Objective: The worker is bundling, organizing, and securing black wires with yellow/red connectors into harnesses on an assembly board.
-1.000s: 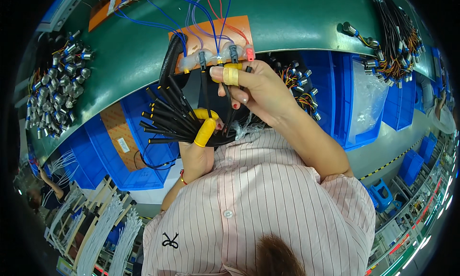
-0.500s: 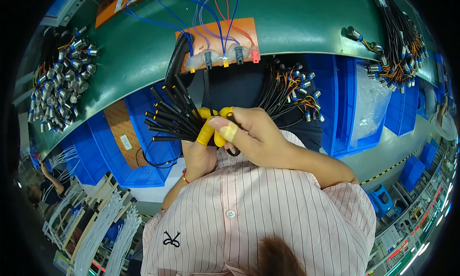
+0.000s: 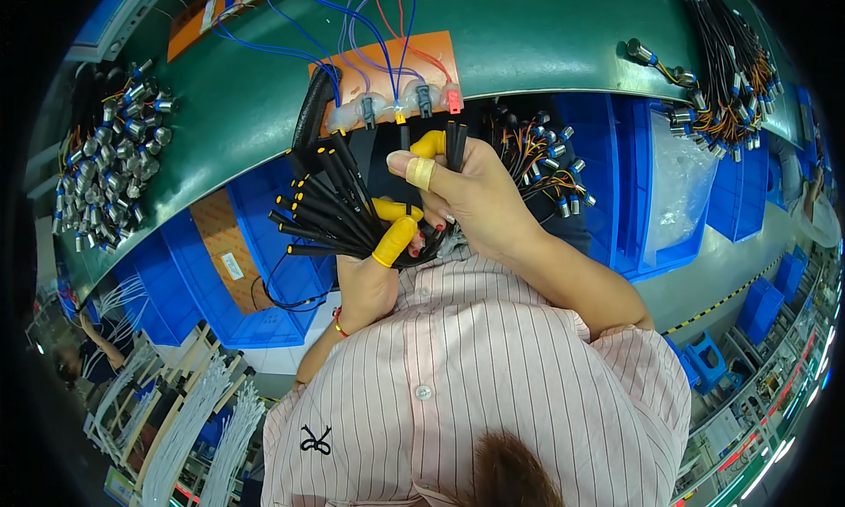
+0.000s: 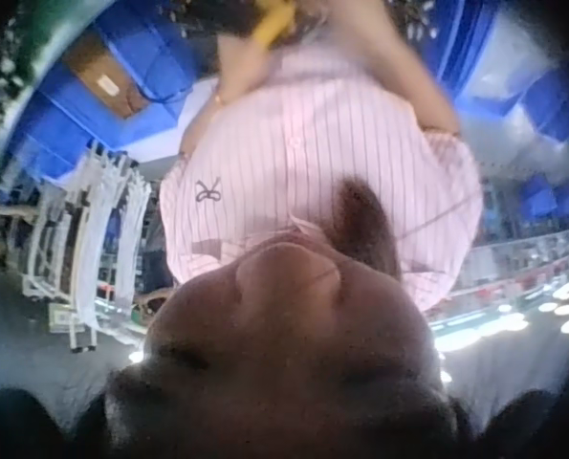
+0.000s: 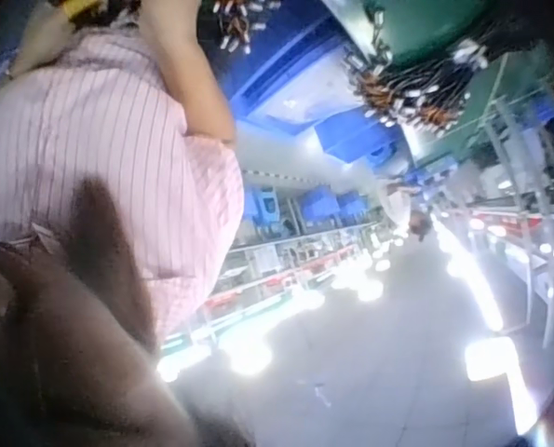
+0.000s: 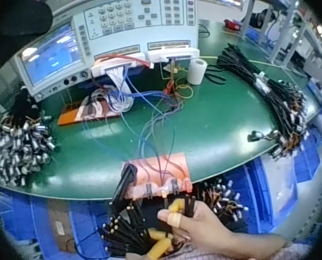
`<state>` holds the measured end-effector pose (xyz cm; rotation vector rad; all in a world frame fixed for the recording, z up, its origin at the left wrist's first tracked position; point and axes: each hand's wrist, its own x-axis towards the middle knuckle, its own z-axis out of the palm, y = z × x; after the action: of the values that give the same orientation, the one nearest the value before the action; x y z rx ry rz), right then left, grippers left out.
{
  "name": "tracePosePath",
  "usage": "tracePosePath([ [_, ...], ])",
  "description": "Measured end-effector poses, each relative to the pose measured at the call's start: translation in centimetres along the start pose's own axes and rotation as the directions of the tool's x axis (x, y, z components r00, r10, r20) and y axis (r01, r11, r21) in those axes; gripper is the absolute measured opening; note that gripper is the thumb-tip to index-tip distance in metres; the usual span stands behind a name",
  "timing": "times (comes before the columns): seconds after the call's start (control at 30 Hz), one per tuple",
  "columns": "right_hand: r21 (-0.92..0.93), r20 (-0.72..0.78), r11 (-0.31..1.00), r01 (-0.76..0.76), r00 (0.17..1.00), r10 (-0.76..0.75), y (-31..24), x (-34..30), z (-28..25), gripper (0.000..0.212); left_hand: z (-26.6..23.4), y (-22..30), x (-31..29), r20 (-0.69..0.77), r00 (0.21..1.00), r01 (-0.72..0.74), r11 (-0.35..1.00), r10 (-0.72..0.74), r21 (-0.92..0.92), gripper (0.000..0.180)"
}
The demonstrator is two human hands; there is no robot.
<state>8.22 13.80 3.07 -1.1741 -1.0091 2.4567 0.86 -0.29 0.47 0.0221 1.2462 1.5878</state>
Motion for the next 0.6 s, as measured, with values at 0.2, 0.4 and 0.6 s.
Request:
tracePosePath([
  [0.2, -0.054, -0.026, 0.998, 0.013, 1.0, -0.015, -0.39, 0.55, -0.05, 0.023, 0.03, 0.4, 0.44, 0.092, 0.996, 0.004, 1.0, -0.007, 0.028, 0.018],
  [0.4, -0.058, -0.069, 0.998, 0.01, 0.998, -0.014, -0.58, 0.39, 0.16, 0.026, 0.07, 0.67, 0.5, 0.11, 0.992, 0.063, 0.998, -0.064, 0.005, 0.017],
  [0.6, -0.027, -0.087, 1.0, 0.009, 0.996, -0.012, -0.54, 0.36, 0.38, 0.024, -0.03, 0.73, 0.59, 0.135, 0.989, 0.064, 0.998, -0.065, 0.012, 0.018],
])
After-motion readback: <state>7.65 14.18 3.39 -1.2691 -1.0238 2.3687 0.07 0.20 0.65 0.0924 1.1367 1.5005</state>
